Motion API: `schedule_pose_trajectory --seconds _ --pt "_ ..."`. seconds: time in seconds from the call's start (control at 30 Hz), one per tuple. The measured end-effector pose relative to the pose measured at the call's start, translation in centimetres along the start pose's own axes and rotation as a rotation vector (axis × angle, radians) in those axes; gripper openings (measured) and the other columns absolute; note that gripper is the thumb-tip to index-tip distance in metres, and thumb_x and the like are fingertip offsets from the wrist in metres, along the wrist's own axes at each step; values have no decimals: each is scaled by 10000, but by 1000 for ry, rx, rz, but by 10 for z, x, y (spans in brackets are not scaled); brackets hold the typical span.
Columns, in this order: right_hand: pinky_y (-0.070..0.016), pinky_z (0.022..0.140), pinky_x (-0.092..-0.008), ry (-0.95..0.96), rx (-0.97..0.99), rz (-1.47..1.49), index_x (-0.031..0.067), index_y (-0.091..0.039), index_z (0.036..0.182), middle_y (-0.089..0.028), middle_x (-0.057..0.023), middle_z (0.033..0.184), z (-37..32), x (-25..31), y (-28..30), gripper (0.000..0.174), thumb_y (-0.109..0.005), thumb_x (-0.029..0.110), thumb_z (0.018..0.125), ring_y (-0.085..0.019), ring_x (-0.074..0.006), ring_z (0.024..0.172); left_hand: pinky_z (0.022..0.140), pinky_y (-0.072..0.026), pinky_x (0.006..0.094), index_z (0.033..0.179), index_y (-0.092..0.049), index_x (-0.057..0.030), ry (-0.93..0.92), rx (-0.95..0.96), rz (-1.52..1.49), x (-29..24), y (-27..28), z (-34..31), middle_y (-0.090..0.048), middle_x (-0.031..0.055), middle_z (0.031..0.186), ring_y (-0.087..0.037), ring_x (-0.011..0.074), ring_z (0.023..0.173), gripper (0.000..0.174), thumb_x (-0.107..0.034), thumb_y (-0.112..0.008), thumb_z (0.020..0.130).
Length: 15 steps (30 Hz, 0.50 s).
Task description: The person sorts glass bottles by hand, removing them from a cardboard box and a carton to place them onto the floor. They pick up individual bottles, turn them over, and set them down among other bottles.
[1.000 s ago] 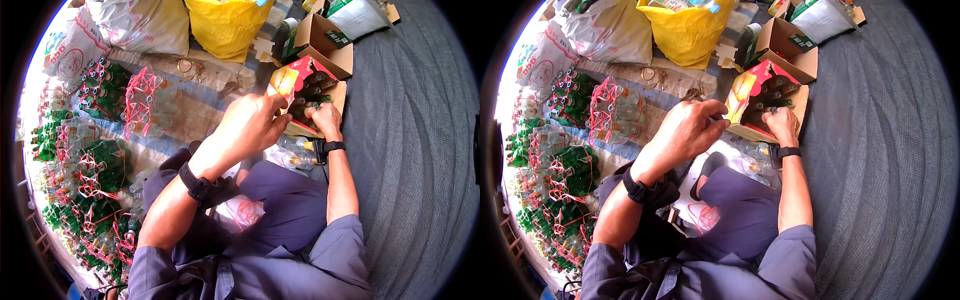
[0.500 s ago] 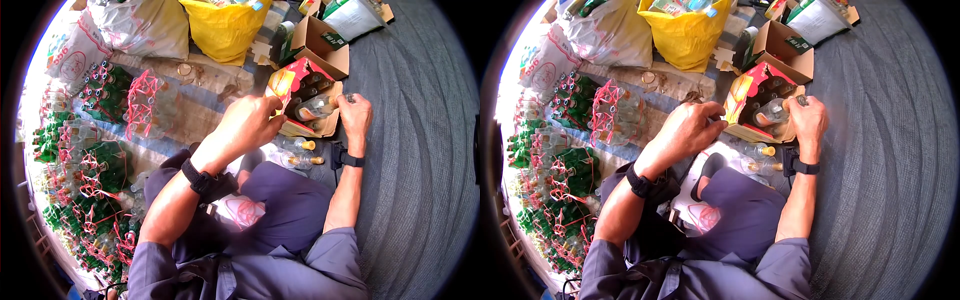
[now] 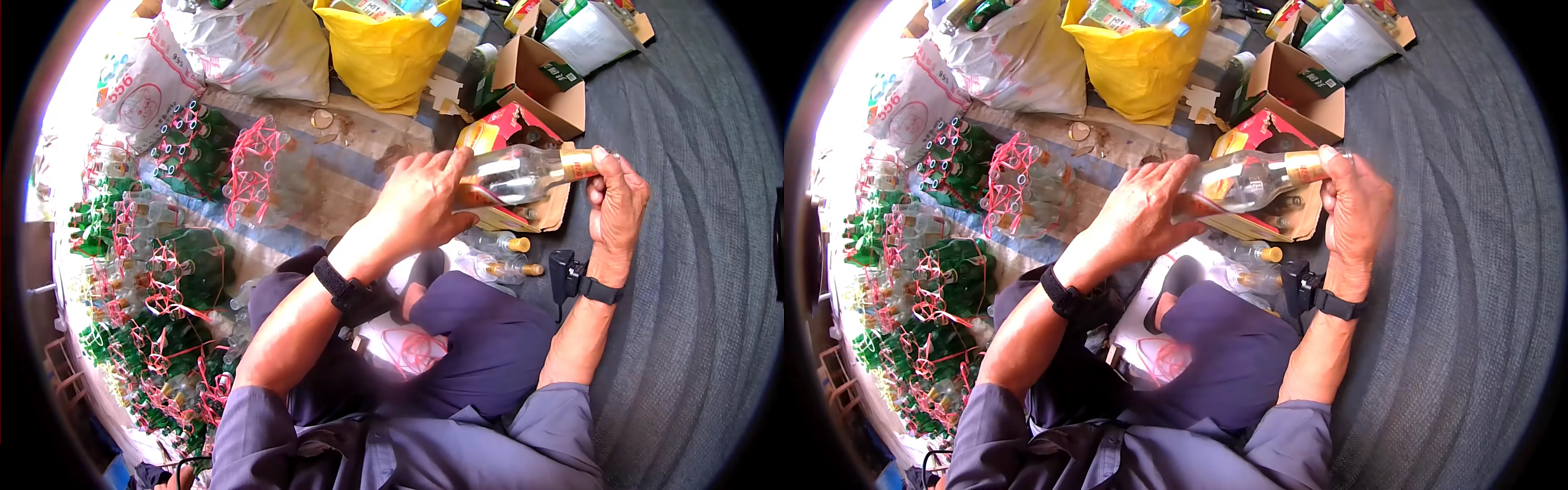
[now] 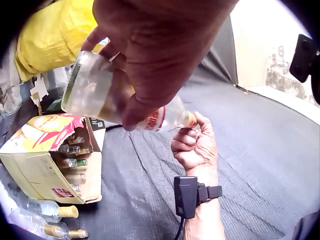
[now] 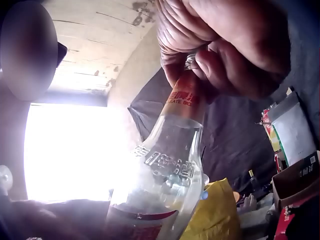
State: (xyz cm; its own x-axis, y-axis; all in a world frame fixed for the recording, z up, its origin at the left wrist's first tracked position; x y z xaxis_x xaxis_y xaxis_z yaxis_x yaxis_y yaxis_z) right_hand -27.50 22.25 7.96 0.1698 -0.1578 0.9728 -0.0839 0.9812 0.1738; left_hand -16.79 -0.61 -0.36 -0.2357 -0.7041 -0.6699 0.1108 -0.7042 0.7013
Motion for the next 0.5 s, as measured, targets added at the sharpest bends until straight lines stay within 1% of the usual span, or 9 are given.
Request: schedule_pose_trajectory --seconds 0.1,0.13,0.17,0.23,0.3,0.37,0.43,0.47,0.5 --pt "-319 483 -205 -90 17 126 18 -705 844 -544 44 690 1 -3 -5 206 -777 204 898 -436 -26 561 951 -520 480 1357 -486 22 67 113 -112 5 -8 -3 -646 263 1210 -639 435 1115 755 -301 -813 758" --pt "-316 468 -186 -114 0 142 37 -700 861 -530 55 689 2 -7 -7 201 -776 216 910 -430 -18 548 868 -552 492 1309 -505 40 18 17 -121 1 -8 -4 -685 279 1083 -676 447 1013 760 -342 -829 737" --pt "-313 453 -167 -137 -15 158 56 -694 877 -517 65 689 4 -10 -11 196 -775 229 922 -424 -10 536 868 -552 492 1309 -505 40 18 14 -121 0 -10 -7 -685 279 1083 -676 447 1013 760 -342 -829 737" --pt "-327 458 -170 -205 -57 137 75 -709 902 -541 64 702 4 -23 -25 210 -772 273 935 -436 -10 541 838 -556 510 1281 -517 49 225 198 -253 0 -12 -12 -699 295 980 -685 463 947 765 -376 -837 731" --pt "-371 514 -168 -224 72 26 73 -739 1008 -662 24 821 3 -50 -42 318 -726 388 970 -545 -25 645 793 -553 507 1195 -569 64 259 177 -234 3 -18 -15 -702 295 889 -701 452 880 759 -461 -835 716" --pt "-454 579 -213 -238 309 -138 50 -713 1121 -686 27 886 -9 -62 -68 451 -714 470 957 -603 -58 729 787 -569 496 1112 -592 102 470 225 -334 10 -20 -17 -711 305 877 -717 451 870 820 -575 -815 707" --pt "-523 634 -240 -361 482 -38 43 -696 1150 -685 9 943 -25 -71 -96 515 -693 519 953 -649 -80 808 802 -571 487 1066 -616 123 504 181 -418 18 -18 -15 -709 324 896 -727 437 897 877 -658 -787 706" --pt "-579 694 -271 -383 497 -40 34 -672 1194 -682 -20 1003 -31 -69 -101 520 -659 505 973 -683 -99 880 798 -571 486 1081 -615 124 552 188 -433 22 -19 -15 -710 322 902 -728 436 900 889 -672 -773 719" --pt "-579 694 -271 -387 510 -40 34 -672 1194 -682 -20 1003 -31 -75 -105 520 -659 505 973 -683 -99 880 794 -572 484 1096 -613 126 601 196 -450 25 -20 -17 -712 320 907 -729 434 904 902 -687 -758 732"
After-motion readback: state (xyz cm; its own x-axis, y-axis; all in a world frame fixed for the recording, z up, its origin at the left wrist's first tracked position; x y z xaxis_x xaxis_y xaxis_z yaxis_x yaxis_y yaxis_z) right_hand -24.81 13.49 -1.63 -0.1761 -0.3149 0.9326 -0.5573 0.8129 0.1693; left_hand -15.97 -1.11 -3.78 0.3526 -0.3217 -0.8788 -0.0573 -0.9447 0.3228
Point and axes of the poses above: each hand's wrist, its own z-axis towards the middle knuckle, its own y-axis out of the back of the hand, x = y × z, the point moved 5 cm from there along z, towards the middle knuckle
